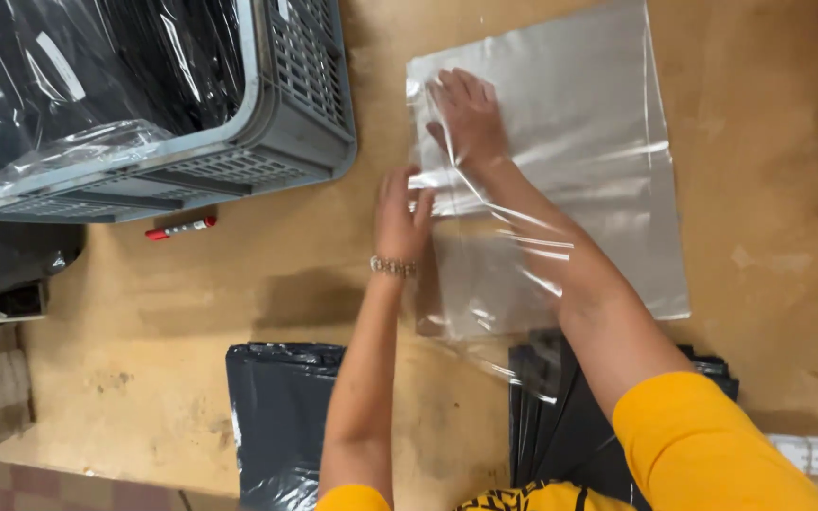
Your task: Folding black plastic bags and inserting them into clear plastic sleeves for packaging
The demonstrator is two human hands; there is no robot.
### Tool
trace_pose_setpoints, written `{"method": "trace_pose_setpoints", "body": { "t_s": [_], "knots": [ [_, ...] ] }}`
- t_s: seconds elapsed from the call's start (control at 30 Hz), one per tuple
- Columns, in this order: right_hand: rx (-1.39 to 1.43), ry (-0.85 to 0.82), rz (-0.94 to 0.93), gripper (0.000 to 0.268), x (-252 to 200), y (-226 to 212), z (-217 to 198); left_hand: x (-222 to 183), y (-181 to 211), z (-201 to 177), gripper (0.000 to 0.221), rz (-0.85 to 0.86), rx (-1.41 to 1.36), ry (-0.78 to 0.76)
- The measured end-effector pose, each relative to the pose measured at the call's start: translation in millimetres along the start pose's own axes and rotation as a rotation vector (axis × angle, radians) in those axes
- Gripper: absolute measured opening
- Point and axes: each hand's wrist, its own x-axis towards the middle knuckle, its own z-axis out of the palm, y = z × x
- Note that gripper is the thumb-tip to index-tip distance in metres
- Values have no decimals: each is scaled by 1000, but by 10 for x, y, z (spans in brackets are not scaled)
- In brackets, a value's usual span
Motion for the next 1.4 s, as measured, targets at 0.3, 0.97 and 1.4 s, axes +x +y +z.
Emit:
{"method": "trace_pose_setpoints", "body": {
  "t_s": [0.3, 0.97, 1.4],
  "knots": [
    [-171, 2, -210, 56, -66, 117, 78, 1545, -774, 510, 63, 45, 313, 88],
    [3, 21, -119, 14, -27, 152, 113, 1967, -1060, 483, 5, 513, 793, -157],
    [61, -151, -183, 44, 2, 353, 150, 14, 956, -924, 8, 290, -371, -119]
  ]
}}
